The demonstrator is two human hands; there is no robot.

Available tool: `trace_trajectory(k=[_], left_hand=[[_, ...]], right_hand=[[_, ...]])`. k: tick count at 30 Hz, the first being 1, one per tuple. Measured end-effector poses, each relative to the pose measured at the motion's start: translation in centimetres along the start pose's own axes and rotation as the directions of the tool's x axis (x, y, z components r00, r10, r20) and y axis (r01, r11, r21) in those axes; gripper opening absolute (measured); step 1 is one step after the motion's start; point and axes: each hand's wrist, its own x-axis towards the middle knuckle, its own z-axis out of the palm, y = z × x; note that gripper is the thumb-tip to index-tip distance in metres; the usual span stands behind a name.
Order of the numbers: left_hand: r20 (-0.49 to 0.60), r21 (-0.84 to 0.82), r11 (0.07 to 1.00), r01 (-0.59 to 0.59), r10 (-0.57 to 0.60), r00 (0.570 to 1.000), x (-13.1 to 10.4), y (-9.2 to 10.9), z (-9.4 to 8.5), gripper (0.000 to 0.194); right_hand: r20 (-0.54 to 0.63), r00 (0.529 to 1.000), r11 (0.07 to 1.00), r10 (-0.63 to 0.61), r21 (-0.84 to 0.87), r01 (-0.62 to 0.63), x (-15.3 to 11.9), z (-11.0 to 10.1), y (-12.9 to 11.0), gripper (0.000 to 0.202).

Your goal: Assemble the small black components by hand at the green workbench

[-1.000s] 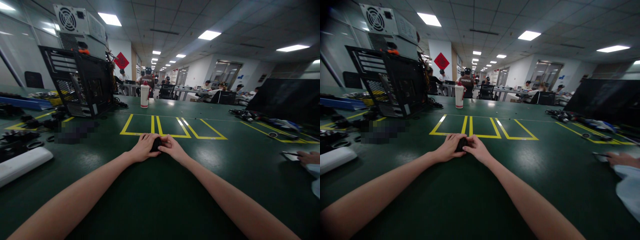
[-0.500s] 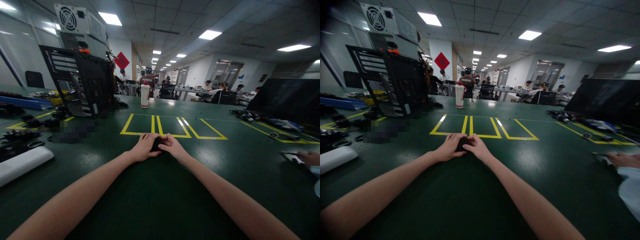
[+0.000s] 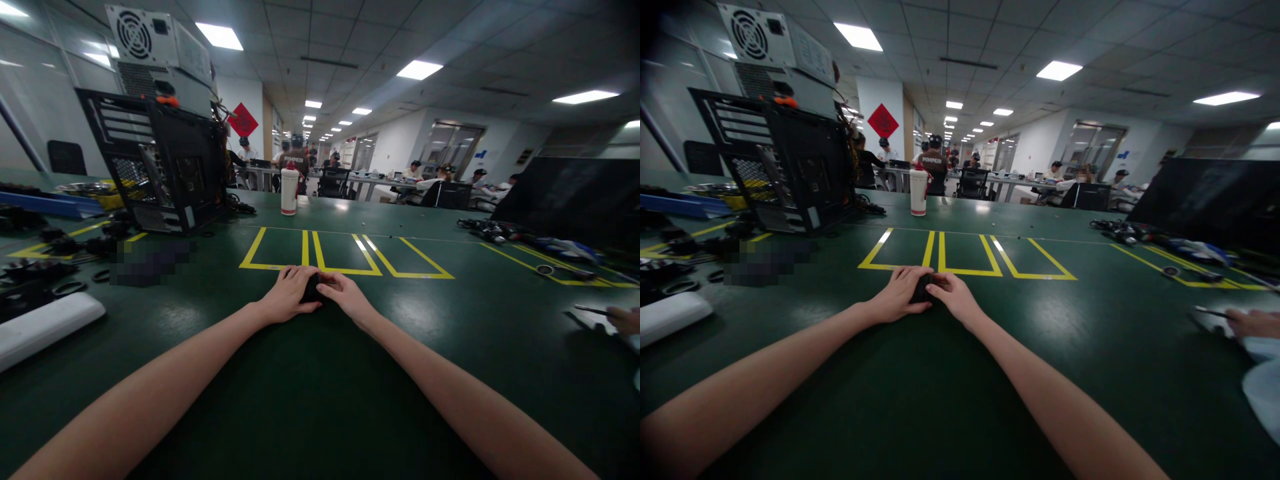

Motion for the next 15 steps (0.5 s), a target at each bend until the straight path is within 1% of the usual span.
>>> trace_trajectory(k=[2,5,7,12,15], left_hand=[[0.005,0.003,1.000,-0.002,0.002,1.000,-0.04,-0.01,-0.05,0.059],[0.005,0.004,1.000,-0.003,0.003,1.000,-0.06,-0.06,-0.03,0.057],[0.003,0.001,1.000,0.000,0.000,1.000,-0.04,-0.08,0.03,0.056],[-0.007,0.000,1.000,0.003,-0.003,1.000,0.02,-0.04,0.13,0.059],[-0.001,0.008,1.000,0.000,0.000,1.000,0.03,-0.02,0.12,0.059]], right_hand=[[0.037,0.999,1.000,-0.013,0.010,0.013,-0.07,-0.16,0.11,0.027],[0.091,0.993,0.996,-0.069,0.061,0.063,-0.25,-0.31,0.37,0.031],[0.105,0.990,0.994,-0.090,0.071,0.083,-0.33,-0.27,0.52,0.033],[0.006,0.995,0.994,-0.103,0.037,0.103,-0.11,0.17,0.54,0.021],[-0.039,0.997,0.998,-0.064,0.005,0.064,0.02,0.35,0.31,0.025]])
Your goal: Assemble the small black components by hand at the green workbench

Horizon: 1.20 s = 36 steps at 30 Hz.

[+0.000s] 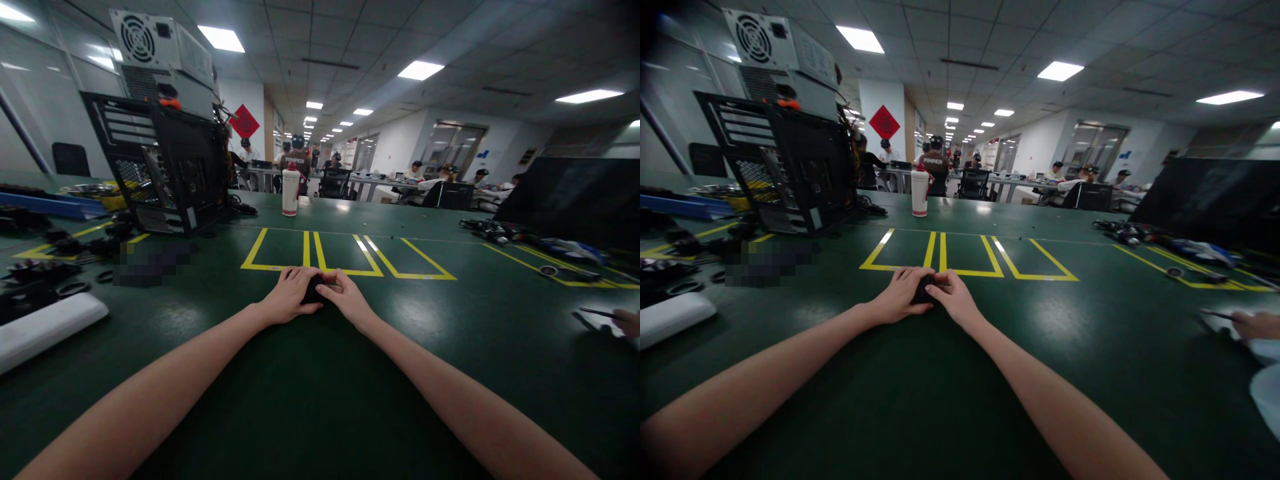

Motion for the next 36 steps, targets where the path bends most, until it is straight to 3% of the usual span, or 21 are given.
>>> trace_trajectory(k=[4,10,16,20,23,29,36], left_hand=[[0.008,0.004,1.000,0.003,-0.003,1.000,0.01,-0.01,-0.07,0.060],[0.012,-0.006,1.000,0.009,-0.009,1.000,-0.06,0.00,-0.13,0.056],[0.003,-0.008,1.000,0.010,-0.010,1.000,-0.03,0.11,-0.15,0.059],[0.004,-0.012,1.000,0.012,-0.012,1.000,-0.03,0.14,-0.19,0.059],[0.001,-0.008,1.000,0.018,-0.018,1.000,-0.03,0.11,-0.14,0.060],[-0.001,-0.004,1.000,0.011,-0.011,1.000,0.01,0.02,-0.02,0.057],[-0.002,-0.005,1.000,0.016,-0.016,1.000,0.02,0.03,-0.07,0.059]], right_hand=[[0.029,0.997,0.998,0.069,-0.017,-0.068,-0.05,-0.10,-0.27,0.030],[0.106,0.994,0.998,0.002,0.070,-0.009,-0.33,-0.33,0.02,0.034],[0.021,1.000,0.999,-0.008,0.052,0.006,-0.25,0.02,-0.22,0.021],[-0.004,0.999,0.999,0.046,0.027,-0.046,-0.15,0.04,-0.37,0.027],[0.035,0.996,0.996,0.079,0.038,-0.080,-0.13,-0.14,-0.29,0.030],[0.117,0.993,0.993,0.011,0.115,-0.024,-0.42,-0.35,0.01,0.037],[-0.010,1.000,0.999,0.008,0.046,-0.008,-0.23,0.19,-0.23,0.024]])
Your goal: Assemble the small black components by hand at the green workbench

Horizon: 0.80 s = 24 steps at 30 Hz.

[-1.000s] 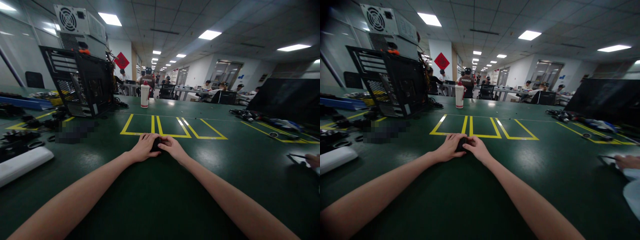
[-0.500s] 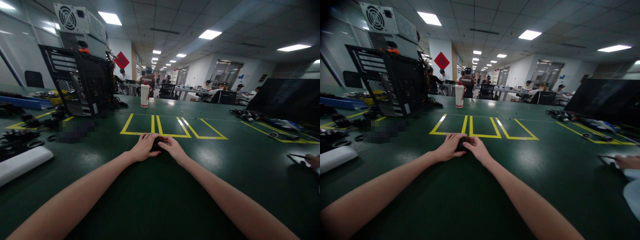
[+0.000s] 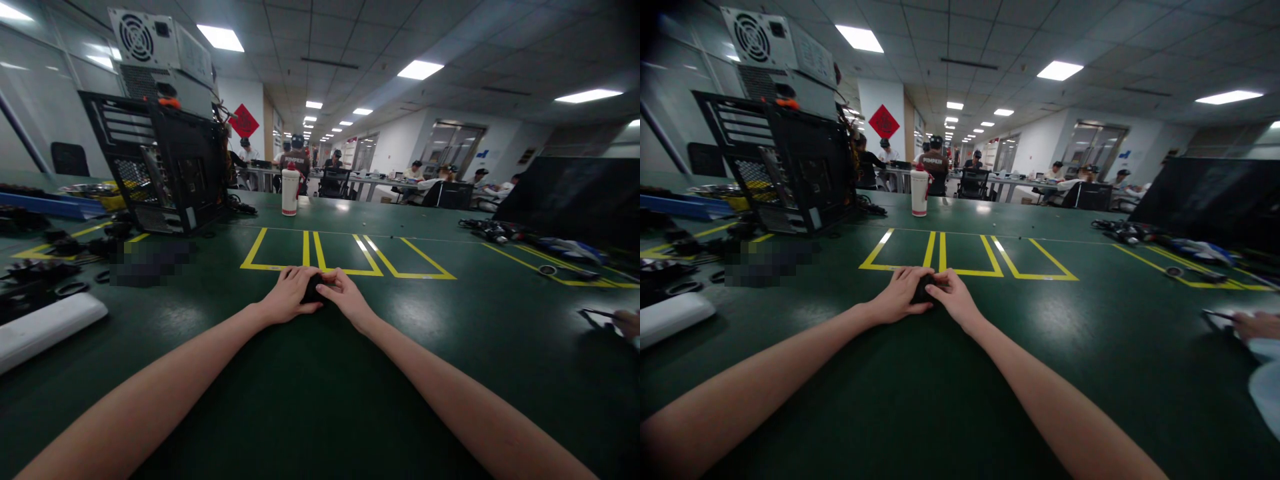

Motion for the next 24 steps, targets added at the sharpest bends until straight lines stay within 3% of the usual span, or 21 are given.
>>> trace_trajectory(k=[5,12,20,24], left_hand=[[0.005,0.001,1.000,-0.001,0.001,1.000,-0.01,0.04,-0.04,0.059],[0.009,-0.004,1.000,0.002,-0.002,1.000,-0.06,0.07,-0.11,0.056],[0.002,-0.006,1.000,0.012,-0.012,1.000,0.03,0.11,-0.05,0.061],[0.007,-0.011,1.000,0.007,-0.007,1.000,0.01,0.15,-0.14,0.060]], right_hand=[[0.028,0.995,0.996,0.093,-0.010,-0.093,0.03,-0.09,-0.26,0.030],[0.147,0.989,0.998,0.001,0.068,-0.012,-0.29,-0.52,0.09,0.038],[-0.003,1.000,1.000,-0.014,-0.002,0.014,-0.02,0.00,0.26,0.023],[0.020,0.998,0.998,0.057,0.004,-0.057,0.12,-0.23,0.37,0.029]])
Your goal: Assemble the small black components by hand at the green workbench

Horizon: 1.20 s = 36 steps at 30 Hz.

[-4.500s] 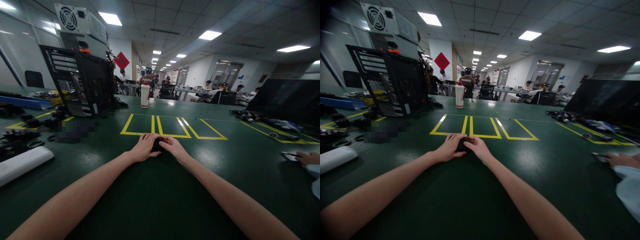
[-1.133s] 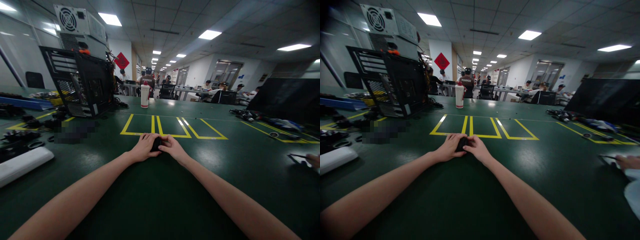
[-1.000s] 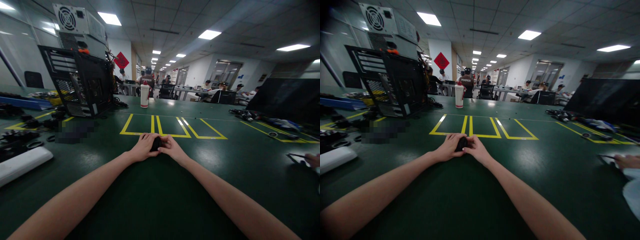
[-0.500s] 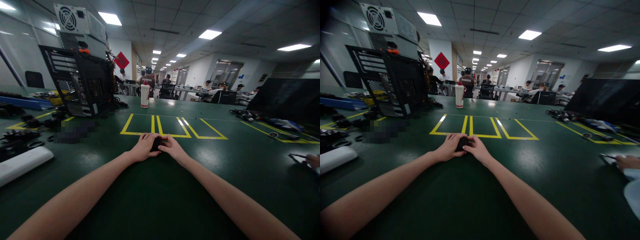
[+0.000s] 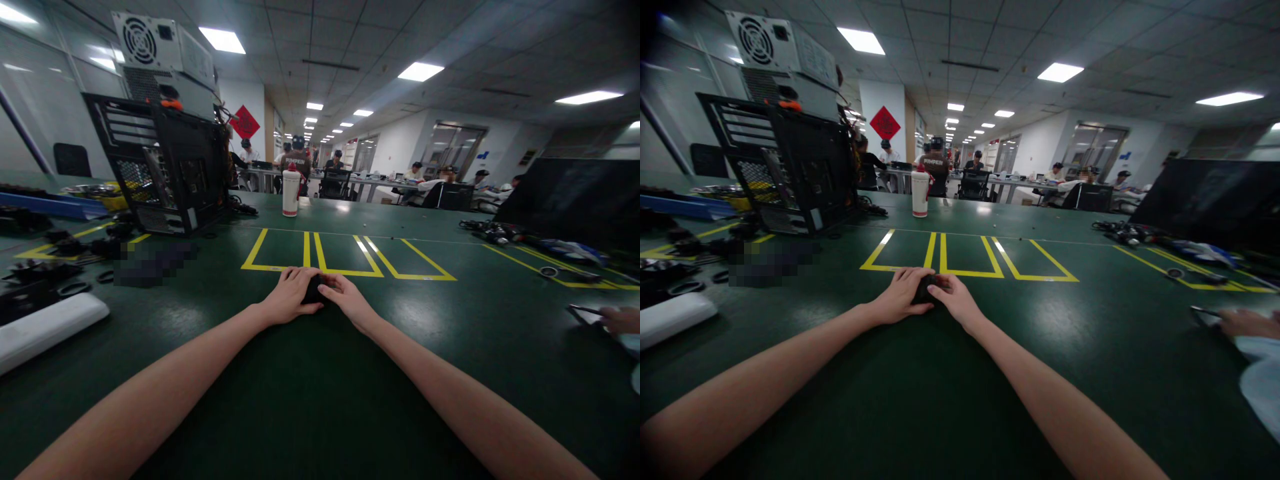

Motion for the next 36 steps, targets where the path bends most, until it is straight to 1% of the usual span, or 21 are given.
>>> trace_trajectory(k=[4,7,9,13,15,17,20,25,28,33,36], left_hand=[[0.000,-0.009,1.000,-0.012,0.012,1.000,-0.06,0.04,-0.12,0.058],[-0.012,-0.007,1.000,-0.019,0.018,1.000,-0.06,0.03,-0.08,0.056],[-0.014,-0.008,1.000,-0.019,0.019,1.000,-0.03,0.01,-0.04,0.056],[-0.003,-0.018,1.000,-0.013,0.013,1.000,-0.01,0.03,-0.07,0.058],[-0.002,-0.015,1.000,-0.009,0.009,1.000,-0.02,0.06,-0.10,0.058],[-0.004,-0.011,1.000,-0.007,0.007,1.000,-0.03,0.07,-0.10,0.058],[-0.005,-0.009,1.000,-0.007,0.007,1.000,-0.04,0.04,-0.06,0.059],[-0.001,-0.005,1.000,-0.012,0.012,1.000,-0.05,0.07,-0.09,0.056],[-0.003,-0.004,1.000,-0.016,0.016,1.000,-0.09,0.15,-0.16,0.055],[0.001,-0.003,1.000,-0.016,0.016,1.000,-0.11,0.15,-0.22,0.058],[0.000,0.003,1.000,-0.018,0.018,1.000,-0.07,0.04,-0.22,0.058]], right_hand=[[0.078,0.997,0.998,-0.016,0.055,0.011,-0.10,-0.27,-0.07,0.031],[0.105,0.994,0.996,-0.041,0.081,0.033,-0.32,-0.18,-0.19,0.036],[0.081,0.996,0.997,-0.048,0.066,0.042,-0.45,0.00,-0.31,0.033],[-0.013,0.997,0.997,-0.074,-0.006,0.074,-0.51,0.31,-0.48,0.022],[-0.041,0.997,0.998,-0.060,-0.039,0.059,-0.43,0.32,-0.43,0.023],[-0.053,0.998,0.998,-0.016,-0.056,0.013,-0.31,0.22,-0.34,0.027],[-0.014,1.000,0.999,0.024,-0.037,-0.025,-0.16,0.03,-0.27,0.031],[0.064,0.998,0.996,-0.022,0.086,0.016,-0.32,0.04,-0.42,0.034],[0.073,0.997,0.995,-0.035,0.098,0.028,-0.57,0.18,-0.44,0.036],[-0.021,0.997,0.998,-0.068,0.000,0.068,-0.70,0.53,-0.36,0.023],[-0.081,0.996,0.999,-0.030,-0.042,0.027,-0.59,0.68,-0.35,0.024]])
